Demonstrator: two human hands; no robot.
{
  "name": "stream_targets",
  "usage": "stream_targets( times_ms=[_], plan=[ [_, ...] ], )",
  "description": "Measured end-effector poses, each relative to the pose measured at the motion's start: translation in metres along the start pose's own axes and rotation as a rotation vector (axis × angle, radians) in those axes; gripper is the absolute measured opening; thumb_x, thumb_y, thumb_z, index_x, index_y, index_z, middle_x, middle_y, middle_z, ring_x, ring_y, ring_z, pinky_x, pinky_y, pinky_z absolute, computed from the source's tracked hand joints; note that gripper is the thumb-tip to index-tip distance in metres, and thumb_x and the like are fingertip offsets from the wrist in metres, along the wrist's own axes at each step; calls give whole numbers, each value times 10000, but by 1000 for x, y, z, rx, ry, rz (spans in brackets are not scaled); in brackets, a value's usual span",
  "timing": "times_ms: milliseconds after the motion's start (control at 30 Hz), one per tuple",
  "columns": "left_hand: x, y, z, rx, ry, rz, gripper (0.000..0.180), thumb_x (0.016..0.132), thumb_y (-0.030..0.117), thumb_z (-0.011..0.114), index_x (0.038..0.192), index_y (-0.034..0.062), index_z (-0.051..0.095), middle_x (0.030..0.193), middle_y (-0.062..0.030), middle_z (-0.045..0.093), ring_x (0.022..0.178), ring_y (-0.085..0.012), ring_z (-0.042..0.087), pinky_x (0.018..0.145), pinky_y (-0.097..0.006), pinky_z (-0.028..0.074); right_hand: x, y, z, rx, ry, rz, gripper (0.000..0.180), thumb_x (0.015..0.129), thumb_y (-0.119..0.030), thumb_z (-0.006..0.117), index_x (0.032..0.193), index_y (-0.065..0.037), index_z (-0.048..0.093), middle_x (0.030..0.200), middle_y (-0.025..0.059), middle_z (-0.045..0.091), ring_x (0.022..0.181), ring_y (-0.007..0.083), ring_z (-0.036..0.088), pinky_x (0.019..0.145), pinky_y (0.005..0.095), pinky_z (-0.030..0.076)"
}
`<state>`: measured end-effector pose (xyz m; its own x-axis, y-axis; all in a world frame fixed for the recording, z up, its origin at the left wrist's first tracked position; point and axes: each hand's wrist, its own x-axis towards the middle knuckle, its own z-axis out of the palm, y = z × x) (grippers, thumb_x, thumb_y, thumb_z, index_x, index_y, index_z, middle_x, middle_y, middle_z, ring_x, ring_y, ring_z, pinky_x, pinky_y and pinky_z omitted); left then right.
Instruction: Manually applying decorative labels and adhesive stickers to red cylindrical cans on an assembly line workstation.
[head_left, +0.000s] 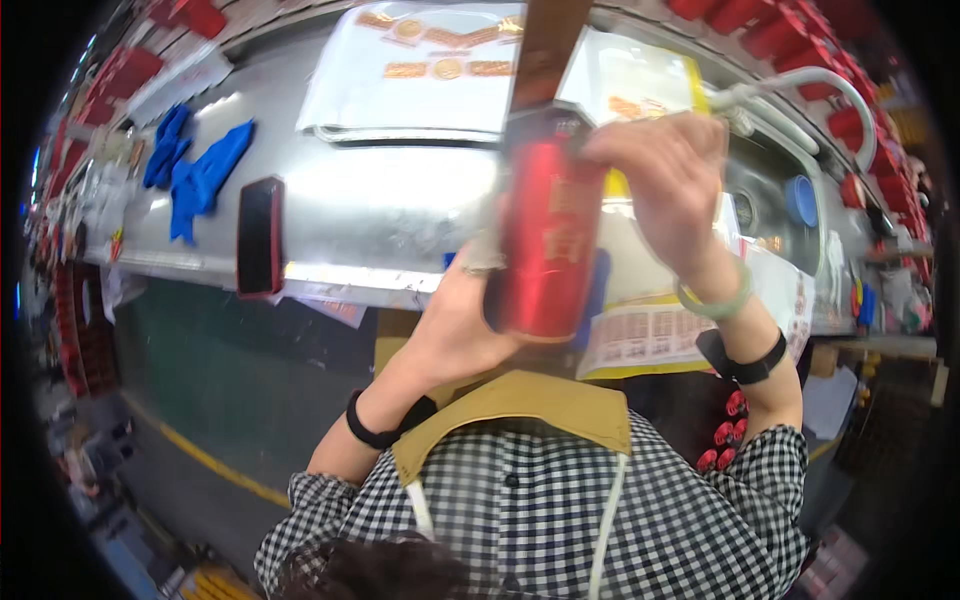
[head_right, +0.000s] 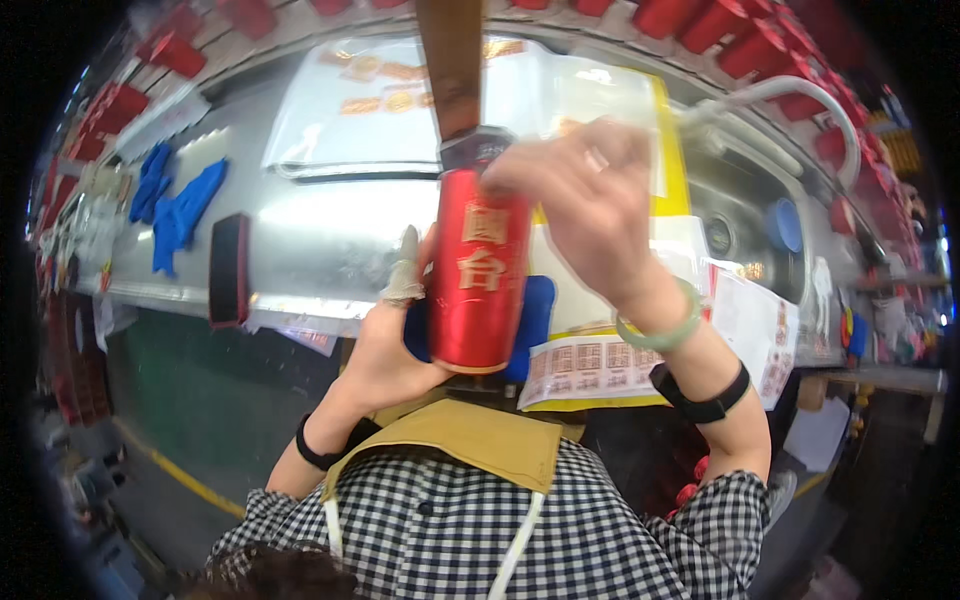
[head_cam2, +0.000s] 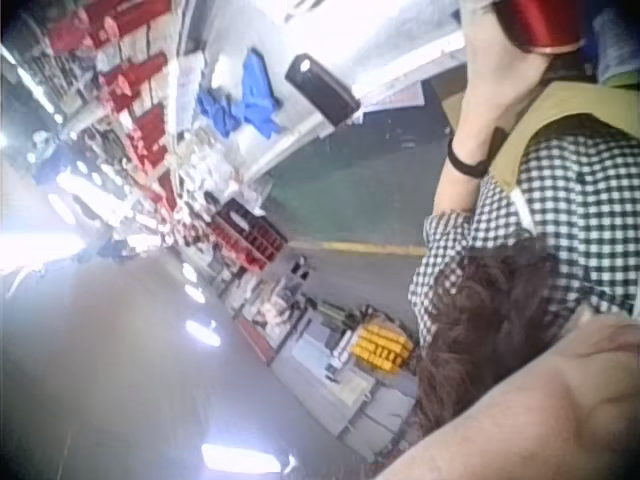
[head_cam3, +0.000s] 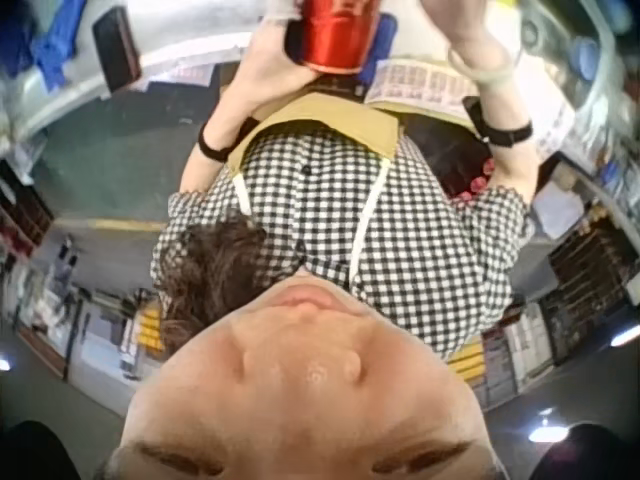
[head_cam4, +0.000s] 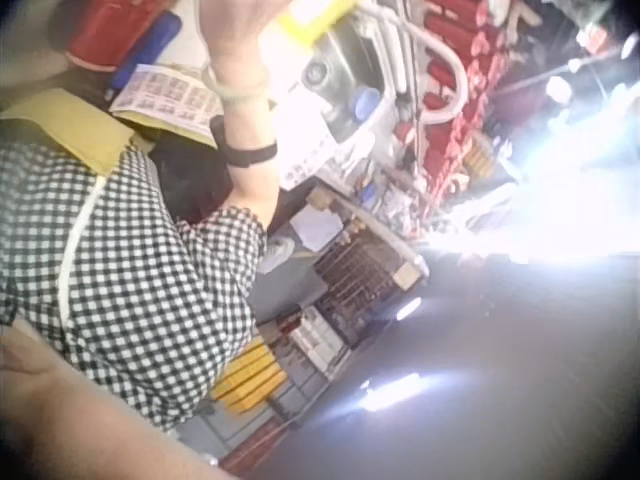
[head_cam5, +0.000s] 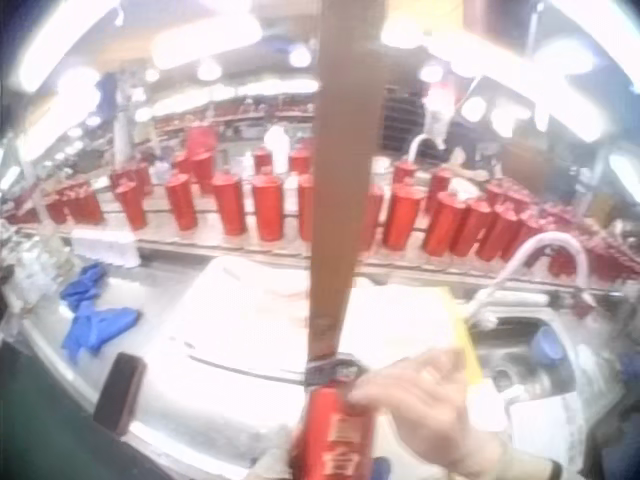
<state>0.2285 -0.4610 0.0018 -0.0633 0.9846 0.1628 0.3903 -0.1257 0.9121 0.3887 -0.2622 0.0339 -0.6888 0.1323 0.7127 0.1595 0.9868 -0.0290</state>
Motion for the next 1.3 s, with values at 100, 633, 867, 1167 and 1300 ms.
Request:
stream_targets(
  times_ms=[100, 633, 867, 1167, 1300],
  plan=[
    [-11, -21, 8, -21, 65, -7, 1156, 761, 179, 870, 1632, -5, 134, 1445, -252, 555, 1260, -366, 615, 1048, -405, 494, -44, -41, -11, 198, -90, -226, 294, 791, -178, 687, 1074, -240, 736, 1104, -57, 718, 861, 117, 623, 846, 332, 430],
    [39, 9, -6, 435, 12, 122, 964, 677, 592, 873, 1452, 98, 580, 1547, -312, 333, 1225, -468, 568, 1007, -511, 512, -7, -17, -29, 105, 126, 440, 226, 852, -42, 767, 1072, -57, 714, 923, 81, 709, 807, 259, 638, 767, 372, 500],
    [42, -2, -2, 500, 132, 164, 771, 694, 461, 901, 1331, 86, 680, 1436, -318, 479, 1082, -435, 656, 885, -461, 584, -9, -15, -35, 195, 97, 598, 300, 896, 38, 687, 1186, -39, 670, 1035, 151, 686, 887, 317, 649, 782, 388, 523],
    [23, -28, 4, 118, 307, 132, 603, 867, 311, 798, 1312, -64, 641, 1436, -266, 570, 1186, -386, 664, 955, -411, 554, 16, -10, -21, 6, 13, 145, 258, 809, -45, 700, 1066, -70, 712, 932, 39, 718, 877, 242, 635, 808, 381, 480],
    [4, -34, 14, -228, 257, -6, 650, 960, 342, 658, 1409, -107, 517, 1334, -272, 630, 1193, -338, 639, 1001, -408, 498, 19, -15, -25, -47, -46, 67, 255, 791, -67, 687, 1042, -94, 723, 969, 15, 725, 882, 216, 636, 815, 355, 479]
  ],
)
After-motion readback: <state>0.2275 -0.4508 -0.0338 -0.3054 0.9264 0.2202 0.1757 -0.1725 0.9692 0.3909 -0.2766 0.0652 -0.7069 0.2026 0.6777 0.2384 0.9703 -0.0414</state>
